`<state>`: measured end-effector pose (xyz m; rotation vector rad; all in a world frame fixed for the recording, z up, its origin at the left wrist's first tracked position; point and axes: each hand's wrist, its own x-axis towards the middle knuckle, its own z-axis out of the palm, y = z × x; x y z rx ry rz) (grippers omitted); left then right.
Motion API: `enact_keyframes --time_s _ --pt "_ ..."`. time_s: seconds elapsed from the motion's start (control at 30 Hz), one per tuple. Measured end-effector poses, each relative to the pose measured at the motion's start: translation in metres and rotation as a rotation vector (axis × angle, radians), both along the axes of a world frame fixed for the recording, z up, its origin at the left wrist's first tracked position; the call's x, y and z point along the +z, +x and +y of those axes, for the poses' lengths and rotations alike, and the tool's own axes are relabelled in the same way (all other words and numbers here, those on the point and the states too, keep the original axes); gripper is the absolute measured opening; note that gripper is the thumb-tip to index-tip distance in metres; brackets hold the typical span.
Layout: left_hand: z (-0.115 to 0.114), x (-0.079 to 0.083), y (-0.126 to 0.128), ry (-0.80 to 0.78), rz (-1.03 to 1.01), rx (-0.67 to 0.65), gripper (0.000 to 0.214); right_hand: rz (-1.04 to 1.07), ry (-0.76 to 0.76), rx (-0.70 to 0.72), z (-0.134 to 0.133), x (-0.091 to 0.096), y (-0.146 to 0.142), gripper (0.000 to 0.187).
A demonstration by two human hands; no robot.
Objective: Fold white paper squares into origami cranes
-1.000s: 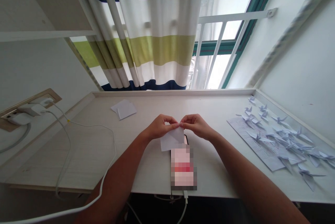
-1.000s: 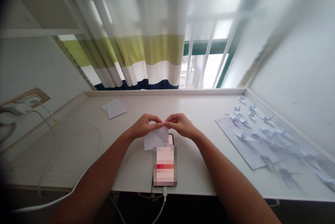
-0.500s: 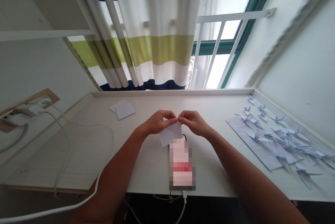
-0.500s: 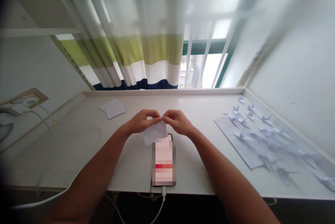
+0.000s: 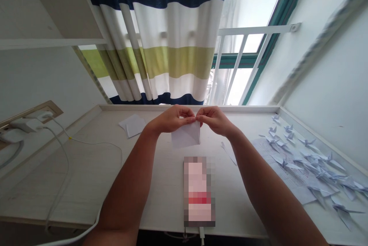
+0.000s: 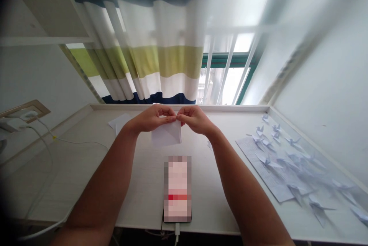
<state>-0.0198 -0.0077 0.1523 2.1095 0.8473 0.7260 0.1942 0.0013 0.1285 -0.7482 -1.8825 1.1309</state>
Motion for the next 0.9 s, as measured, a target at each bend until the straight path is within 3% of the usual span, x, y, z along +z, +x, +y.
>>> enact_keyframes --time_s 0.23,0.57,0.77,0.9 --pt "-0.004 0.013 -0.004 0.112 -0.070 -0.025 0.023 0.127 0.088 -0.004 -0.005 0.007 -0.010 0.018" --pt "-0.009 0.014 -0.005 0.173 -0.103 0.040 0.020 0.160 0.119 -0.048 -0.016 0.012 -0.014 0.015" --pt "-0.014 0.020 -0.004 0.132 -0.032 0.056 0.021 -0.025 0.141 -0.053 -0.019 0.020 -0.004 0.019" --pt "-0.017 0.023 -0.006 0.105 0.029 0.077 0.022 -0.200 0.241 -0.109 -0.023 0.027 0.003 0.021"
